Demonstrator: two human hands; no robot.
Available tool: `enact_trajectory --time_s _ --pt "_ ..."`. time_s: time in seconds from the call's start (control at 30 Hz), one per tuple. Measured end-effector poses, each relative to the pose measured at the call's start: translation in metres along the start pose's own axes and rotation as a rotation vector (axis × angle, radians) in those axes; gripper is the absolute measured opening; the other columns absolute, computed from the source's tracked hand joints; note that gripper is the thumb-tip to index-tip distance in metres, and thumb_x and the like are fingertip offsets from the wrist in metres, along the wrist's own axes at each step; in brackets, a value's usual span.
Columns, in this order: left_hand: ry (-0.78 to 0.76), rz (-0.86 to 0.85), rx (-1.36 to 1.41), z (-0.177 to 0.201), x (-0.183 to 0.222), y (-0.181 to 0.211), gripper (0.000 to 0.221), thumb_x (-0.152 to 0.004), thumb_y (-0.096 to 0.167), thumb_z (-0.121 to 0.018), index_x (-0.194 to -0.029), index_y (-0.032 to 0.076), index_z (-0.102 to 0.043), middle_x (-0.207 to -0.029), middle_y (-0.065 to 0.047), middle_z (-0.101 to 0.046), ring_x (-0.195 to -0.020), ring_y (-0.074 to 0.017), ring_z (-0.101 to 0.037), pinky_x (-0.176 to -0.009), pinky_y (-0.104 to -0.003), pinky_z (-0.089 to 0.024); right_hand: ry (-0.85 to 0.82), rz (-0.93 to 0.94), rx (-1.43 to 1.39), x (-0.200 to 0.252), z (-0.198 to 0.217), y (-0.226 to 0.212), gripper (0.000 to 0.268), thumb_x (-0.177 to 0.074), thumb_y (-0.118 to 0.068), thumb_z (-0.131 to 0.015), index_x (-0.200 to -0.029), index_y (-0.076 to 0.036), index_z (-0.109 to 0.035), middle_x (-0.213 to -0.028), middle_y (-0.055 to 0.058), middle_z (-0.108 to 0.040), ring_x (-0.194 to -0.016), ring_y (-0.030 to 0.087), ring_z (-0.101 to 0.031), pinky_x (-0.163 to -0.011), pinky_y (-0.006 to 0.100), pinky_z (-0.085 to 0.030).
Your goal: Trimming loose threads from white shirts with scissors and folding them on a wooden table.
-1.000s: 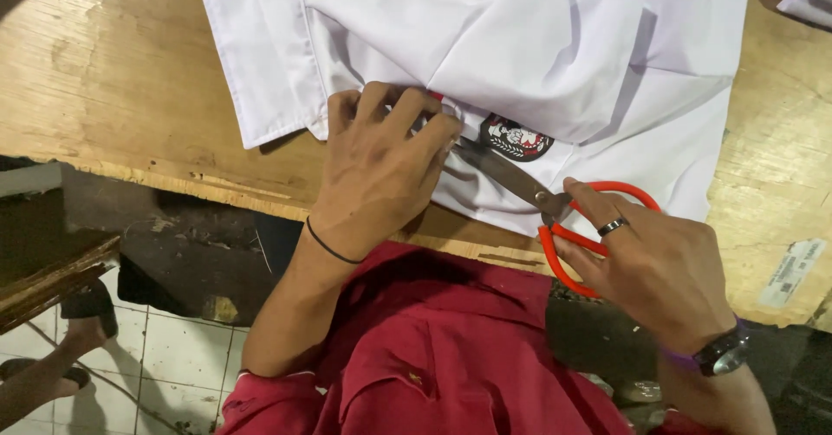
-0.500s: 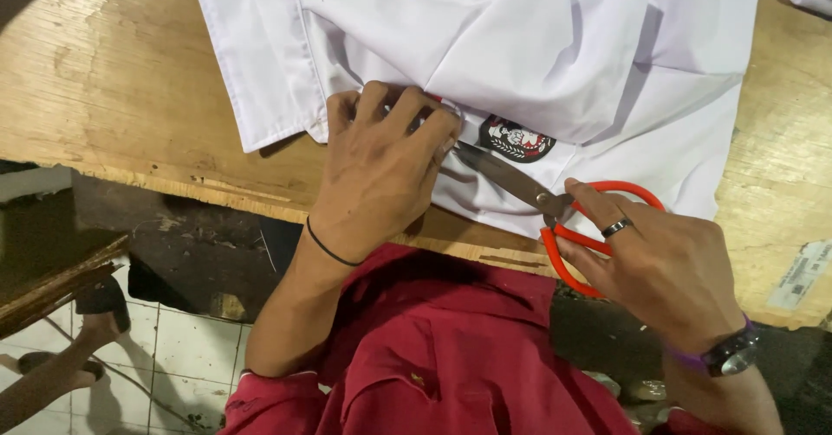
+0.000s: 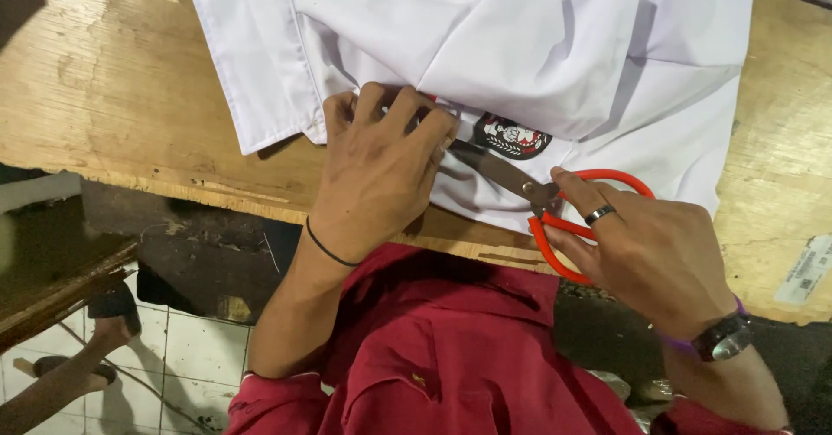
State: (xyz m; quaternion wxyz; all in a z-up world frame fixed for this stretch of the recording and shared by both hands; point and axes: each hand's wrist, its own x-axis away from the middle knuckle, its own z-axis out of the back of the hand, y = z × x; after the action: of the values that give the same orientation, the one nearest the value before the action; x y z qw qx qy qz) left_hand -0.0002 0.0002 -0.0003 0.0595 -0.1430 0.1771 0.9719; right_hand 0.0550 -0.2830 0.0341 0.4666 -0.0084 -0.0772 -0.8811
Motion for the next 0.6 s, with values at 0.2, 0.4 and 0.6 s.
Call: enact_trajectory --time_s 0.2,0.4,0.6 --pt "-0.005 0.002 -0.002 -0.001 0.001 0.0 0.002 -0.101 0.017 -0.063 -0.1 0.019 -0.062 -0.096 -0.004 -0.059 -0.09 -0.0294 -0.05 -0.078 -0.046 -0.037 -0.023 0.015 -0.036 -0.002 -0.002 0.0 0.059 -0.091 -0.057 -0.073 -0.135 -0.019 -0.07 -0.103 -0.005 -0.078 -0.066 0.02 -0.071 -0.042 0.034 -0.048" --pt "-0.021 0.083 0.24 0.025 0.017 -0.005 0.001 -0.102 0.01 -0.055 -0.103 0.011 -0.055 -0.103 -0.006 -0.058 -0.094 -0.0251 -0.048 -0.083 -0.038 -0.035 0.058 0.007 -0.096 0.02 -0.01 0.01 0.055 -0.092 -0.054 -0.074 -0.137 -0.022 -0.07 -0.114 -0.009 -0.079 -0.074 0.015 -0.072 -0.052 0.031 -0.048" --pt "0.267 0.429 0.007 0.078 0.09 -0.042 0.015 -0.12 -0.003 -0.044 -0.116 -0.013 -0.054 -0.118 -0.031 -0.049 -0.112 -0.0438 -0.051 -0.093 -0.053 -0.045 0.058 -0.161 -0.326 0.076 -0.012 0.032 0.051 -0.089 -0.035 -0.083 -0.133 -0.01 -0.076 -0.123 0.002 -0.079 -0.081 0.021 -0.072 -0.075 0.035 -0.056"
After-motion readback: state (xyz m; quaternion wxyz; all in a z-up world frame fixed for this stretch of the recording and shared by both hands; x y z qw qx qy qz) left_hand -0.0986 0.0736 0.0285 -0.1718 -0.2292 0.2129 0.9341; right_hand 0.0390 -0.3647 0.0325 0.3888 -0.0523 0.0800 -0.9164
